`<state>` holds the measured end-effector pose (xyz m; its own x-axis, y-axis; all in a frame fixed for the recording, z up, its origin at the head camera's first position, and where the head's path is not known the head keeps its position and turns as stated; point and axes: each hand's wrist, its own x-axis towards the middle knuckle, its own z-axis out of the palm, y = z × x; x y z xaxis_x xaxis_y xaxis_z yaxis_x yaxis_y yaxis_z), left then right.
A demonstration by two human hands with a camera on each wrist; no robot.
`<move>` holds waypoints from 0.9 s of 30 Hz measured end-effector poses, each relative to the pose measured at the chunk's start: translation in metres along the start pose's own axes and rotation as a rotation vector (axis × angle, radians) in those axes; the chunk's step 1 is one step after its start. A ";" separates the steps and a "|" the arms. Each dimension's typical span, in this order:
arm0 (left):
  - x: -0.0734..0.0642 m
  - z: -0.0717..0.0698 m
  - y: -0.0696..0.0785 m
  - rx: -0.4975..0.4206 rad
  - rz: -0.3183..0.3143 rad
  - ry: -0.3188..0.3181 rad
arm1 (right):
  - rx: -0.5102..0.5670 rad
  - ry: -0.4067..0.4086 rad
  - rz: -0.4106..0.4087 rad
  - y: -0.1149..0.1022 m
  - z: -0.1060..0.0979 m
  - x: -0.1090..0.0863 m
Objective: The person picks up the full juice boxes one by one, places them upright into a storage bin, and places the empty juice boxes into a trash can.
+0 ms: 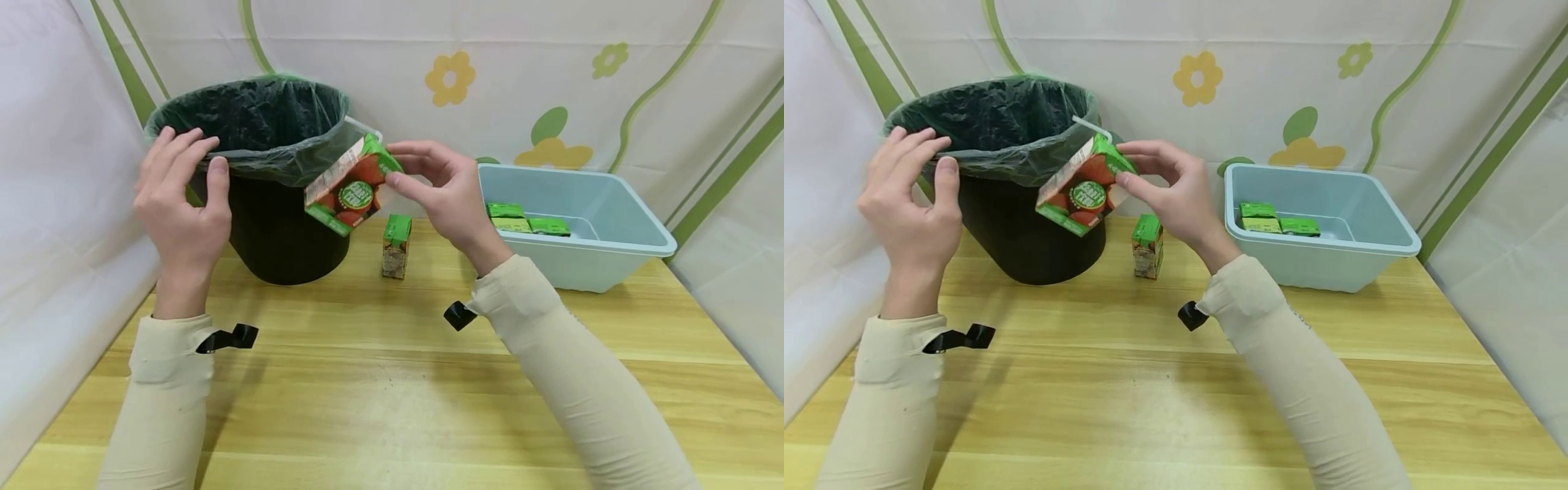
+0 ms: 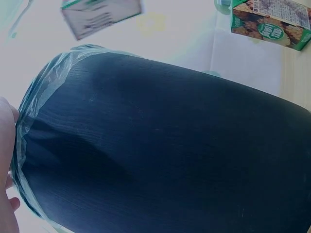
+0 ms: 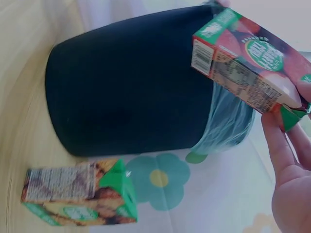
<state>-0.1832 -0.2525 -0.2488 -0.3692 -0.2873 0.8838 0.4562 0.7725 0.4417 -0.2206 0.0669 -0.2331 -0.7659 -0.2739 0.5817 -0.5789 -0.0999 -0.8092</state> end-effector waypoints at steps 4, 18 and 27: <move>0.000 0.001 0.000 0.003 -0.003 -0.004 | 0.121 0.065 0.039 -0.010 0.003 0.003; 0.000 0.001 -0.002 0.008 -0.007 -0.006 | 0.289 0.250 0.002 -0.038 0.034 0.029; 0.000 0.003 -0.002 0.002 -0.007 -0.020 | 0.216 0.310 -0.001 -0.046 0.062 0.049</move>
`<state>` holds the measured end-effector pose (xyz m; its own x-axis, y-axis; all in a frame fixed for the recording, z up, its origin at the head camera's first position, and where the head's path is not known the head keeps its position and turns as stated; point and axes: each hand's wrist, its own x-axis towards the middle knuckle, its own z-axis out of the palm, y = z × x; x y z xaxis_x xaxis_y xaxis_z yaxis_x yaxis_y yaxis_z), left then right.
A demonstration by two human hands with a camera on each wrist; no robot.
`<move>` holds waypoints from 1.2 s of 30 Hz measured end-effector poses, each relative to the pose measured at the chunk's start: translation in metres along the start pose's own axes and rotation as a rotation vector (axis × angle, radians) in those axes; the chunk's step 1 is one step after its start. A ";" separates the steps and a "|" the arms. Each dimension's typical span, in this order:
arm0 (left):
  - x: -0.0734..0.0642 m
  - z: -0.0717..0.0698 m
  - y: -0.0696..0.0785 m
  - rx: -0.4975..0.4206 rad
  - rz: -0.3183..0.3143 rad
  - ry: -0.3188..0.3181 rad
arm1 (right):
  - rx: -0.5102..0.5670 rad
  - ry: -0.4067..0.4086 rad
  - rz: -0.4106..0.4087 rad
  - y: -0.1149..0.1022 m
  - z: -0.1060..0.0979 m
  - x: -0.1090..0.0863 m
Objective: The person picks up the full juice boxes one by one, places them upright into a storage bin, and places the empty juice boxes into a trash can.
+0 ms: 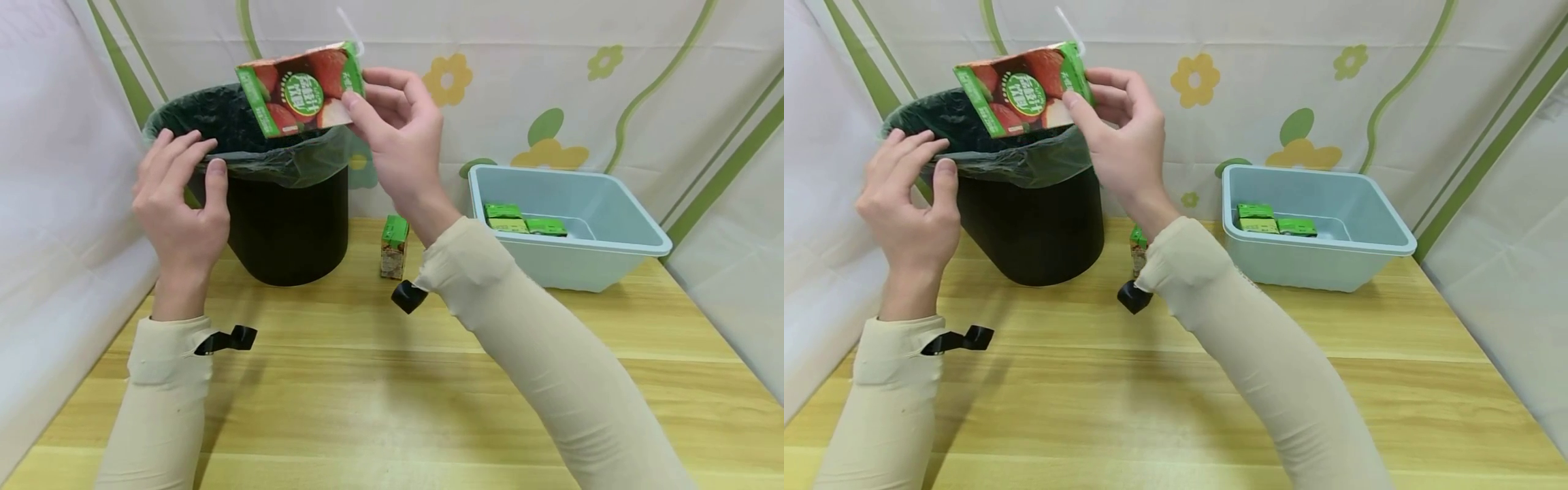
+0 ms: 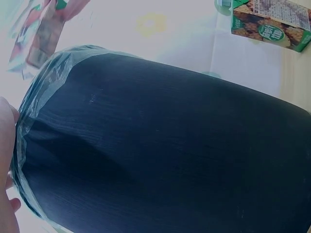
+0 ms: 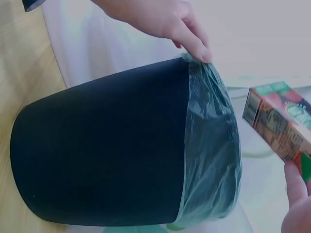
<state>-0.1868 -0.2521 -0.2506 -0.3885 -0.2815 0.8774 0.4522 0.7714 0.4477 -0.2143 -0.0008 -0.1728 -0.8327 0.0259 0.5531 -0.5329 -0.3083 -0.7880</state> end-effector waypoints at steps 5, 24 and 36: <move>0.000 0.001 0.000 -0.011 -0.004 0.003 | -0.214 -0.018 -0.075 0.004 0.015 0.005; 0.002 -0.010 0.002 -0.022 -0.025 0.019 | -0.833 -0.299 -0.267 0.031 0.042 0.012; 0.004 -0.019 0.006 -0.012 -0.037 0.023 | -1.029 -0.469 -0.166 0.027 0.051 0.016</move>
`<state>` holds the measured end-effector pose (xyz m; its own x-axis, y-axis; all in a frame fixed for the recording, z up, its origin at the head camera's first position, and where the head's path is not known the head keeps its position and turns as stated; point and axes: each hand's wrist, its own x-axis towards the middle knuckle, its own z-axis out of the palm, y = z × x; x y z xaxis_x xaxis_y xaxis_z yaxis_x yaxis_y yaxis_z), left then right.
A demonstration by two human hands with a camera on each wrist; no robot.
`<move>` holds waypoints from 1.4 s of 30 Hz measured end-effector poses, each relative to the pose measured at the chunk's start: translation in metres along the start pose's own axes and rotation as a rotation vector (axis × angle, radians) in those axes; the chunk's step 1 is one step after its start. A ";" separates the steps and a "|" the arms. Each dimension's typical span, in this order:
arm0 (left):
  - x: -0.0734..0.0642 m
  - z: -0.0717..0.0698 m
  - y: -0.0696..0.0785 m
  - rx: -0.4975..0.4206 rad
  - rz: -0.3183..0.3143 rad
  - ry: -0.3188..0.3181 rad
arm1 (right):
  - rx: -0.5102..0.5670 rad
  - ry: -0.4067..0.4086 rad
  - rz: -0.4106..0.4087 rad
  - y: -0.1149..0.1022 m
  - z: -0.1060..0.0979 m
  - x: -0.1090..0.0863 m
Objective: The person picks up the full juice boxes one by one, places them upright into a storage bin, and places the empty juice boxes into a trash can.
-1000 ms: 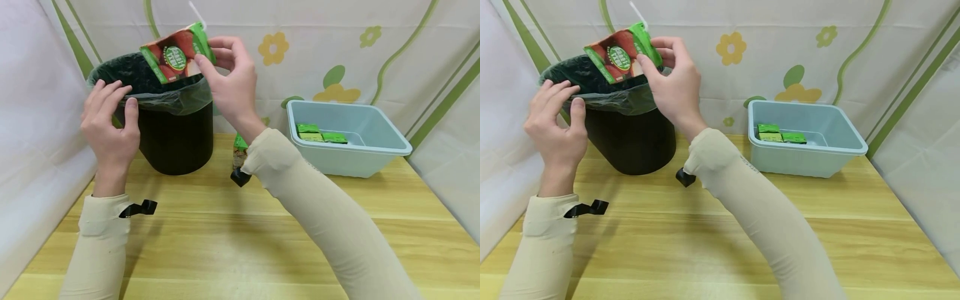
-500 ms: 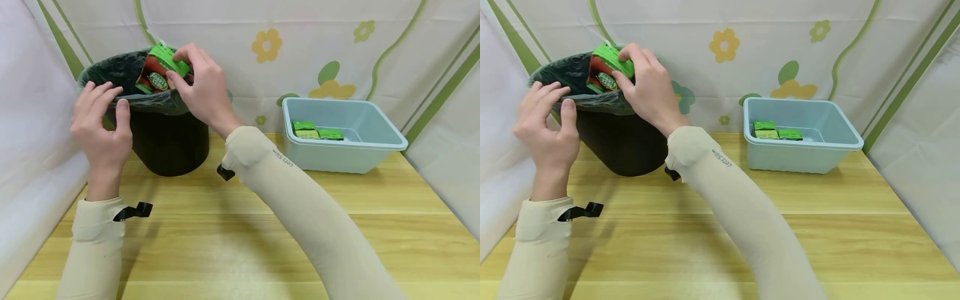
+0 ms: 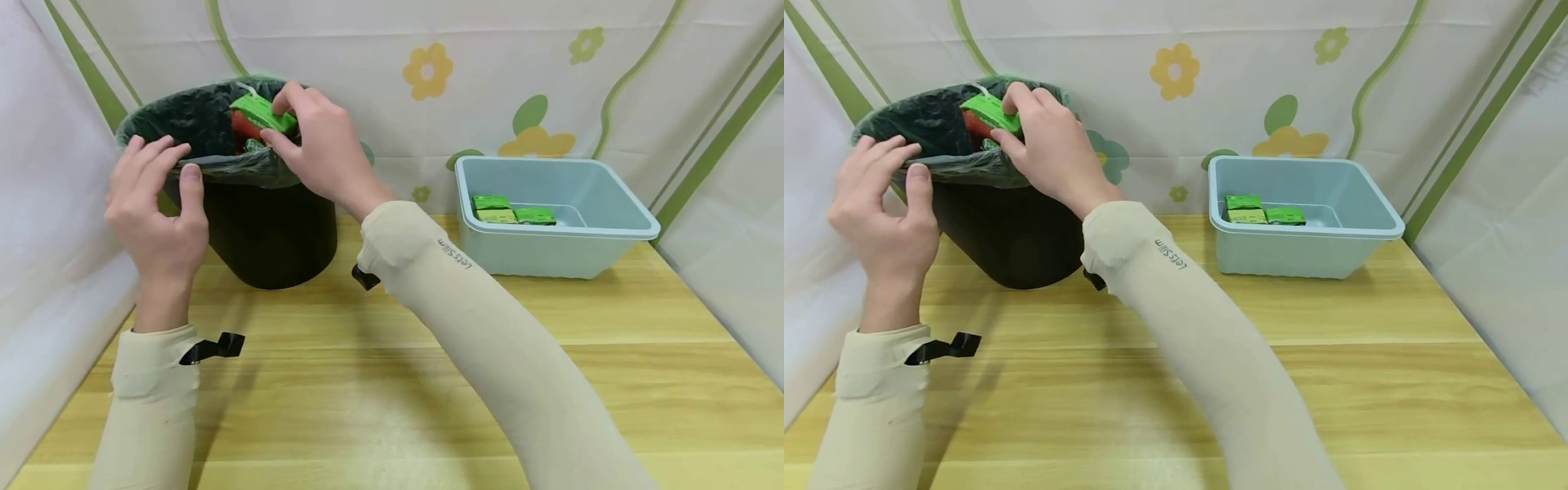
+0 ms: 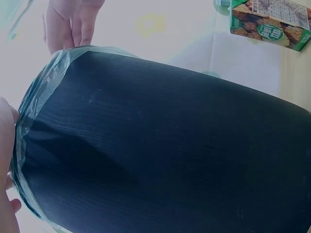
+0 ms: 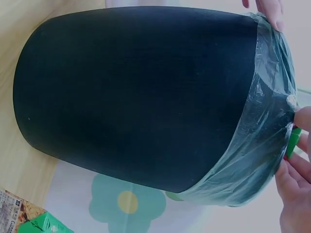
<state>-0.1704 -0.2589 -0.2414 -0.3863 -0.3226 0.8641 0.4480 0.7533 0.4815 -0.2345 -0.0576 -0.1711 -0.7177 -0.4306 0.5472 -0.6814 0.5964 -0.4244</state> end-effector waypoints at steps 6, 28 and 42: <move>0.001 -0.001 0.002 0.005 0.005 0.009 | -0.033 -0.001 -0.016 -0.002 0.002 -0.001; 0.001 -0.004 0.006 0.012 0.011 0.021 | 0.298 0.050 -0.024 0.009 -0.003 -0.011; -0.001 0.002 -0.001 0.026 0.019 -0.001 | 0.735 0.199 0.067 0.053 -0.012 -0.042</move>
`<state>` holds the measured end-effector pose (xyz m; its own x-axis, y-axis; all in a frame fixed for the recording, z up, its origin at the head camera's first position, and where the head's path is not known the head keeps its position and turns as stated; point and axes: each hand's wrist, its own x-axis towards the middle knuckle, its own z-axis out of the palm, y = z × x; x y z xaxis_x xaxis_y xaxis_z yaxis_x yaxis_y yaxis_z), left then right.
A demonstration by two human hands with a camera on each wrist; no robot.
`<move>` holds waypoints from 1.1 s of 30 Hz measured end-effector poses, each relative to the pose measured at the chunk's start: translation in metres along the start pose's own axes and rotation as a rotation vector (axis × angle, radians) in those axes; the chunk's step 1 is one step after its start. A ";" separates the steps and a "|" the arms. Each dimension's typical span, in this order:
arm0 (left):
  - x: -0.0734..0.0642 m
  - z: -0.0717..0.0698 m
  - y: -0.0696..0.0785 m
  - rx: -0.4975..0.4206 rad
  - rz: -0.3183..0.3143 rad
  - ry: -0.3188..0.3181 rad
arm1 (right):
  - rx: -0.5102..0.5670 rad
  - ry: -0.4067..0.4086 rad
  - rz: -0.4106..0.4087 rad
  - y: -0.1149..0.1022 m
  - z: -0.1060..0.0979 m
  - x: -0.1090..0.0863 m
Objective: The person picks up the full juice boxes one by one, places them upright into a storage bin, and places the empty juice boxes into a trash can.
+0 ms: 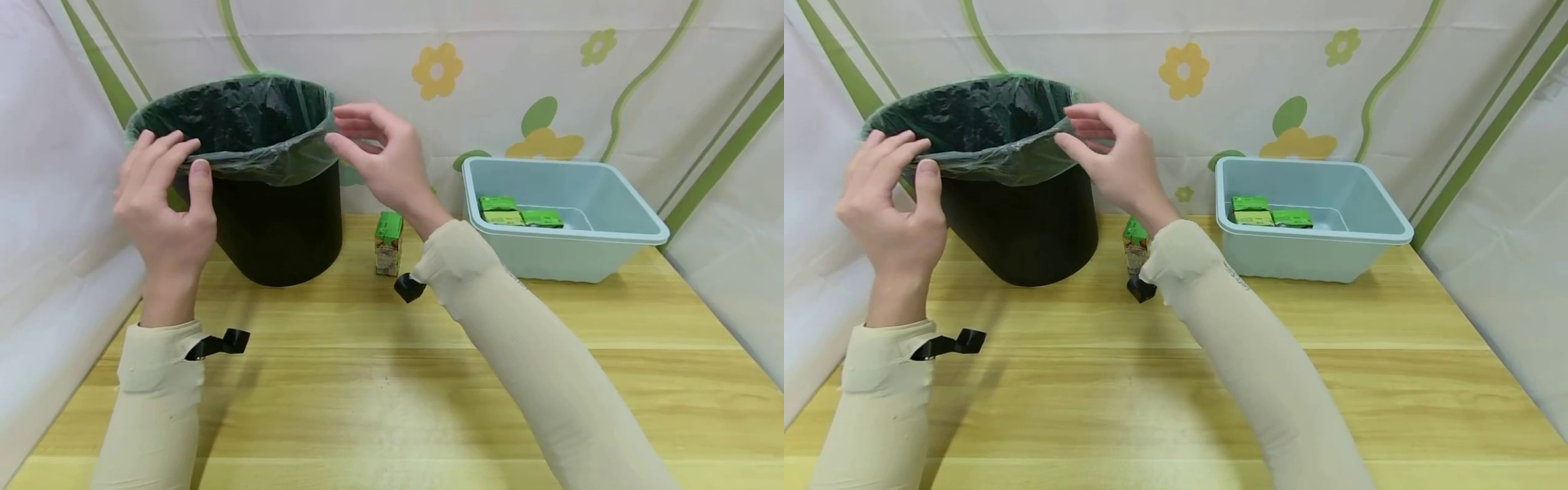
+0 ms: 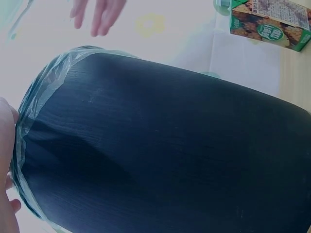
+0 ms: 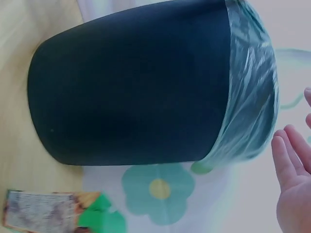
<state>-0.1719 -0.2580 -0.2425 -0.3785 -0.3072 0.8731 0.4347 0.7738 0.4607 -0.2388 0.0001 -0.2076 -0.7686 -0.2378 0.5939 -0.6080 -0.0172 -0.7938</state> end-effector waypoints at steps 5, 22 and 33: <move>0.001 0.000 -0.002 0.005 0.001 0.000 | 0.016 0.025 0.073 0.019 -0.012 -0.014; 0.000 0.000 -0.002 0.002 0.007 0.006 | -0.069 -0.073 0.322 0.086 -0.037 -0.062; 0.000 0.000 -0.005 0.017 0.001 -0.012 | -0.094 -0.141 0.338 0.100 -0.049 -0.074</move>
<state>-0.1743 -0.2620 -0.2447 -0.3876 -0.3000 0.8716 0.4213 0.7834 0.4570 -0.2527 0.0639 -0.3238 -0.8982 -0.3462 0.2709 -0.3450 0.1733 -0.9225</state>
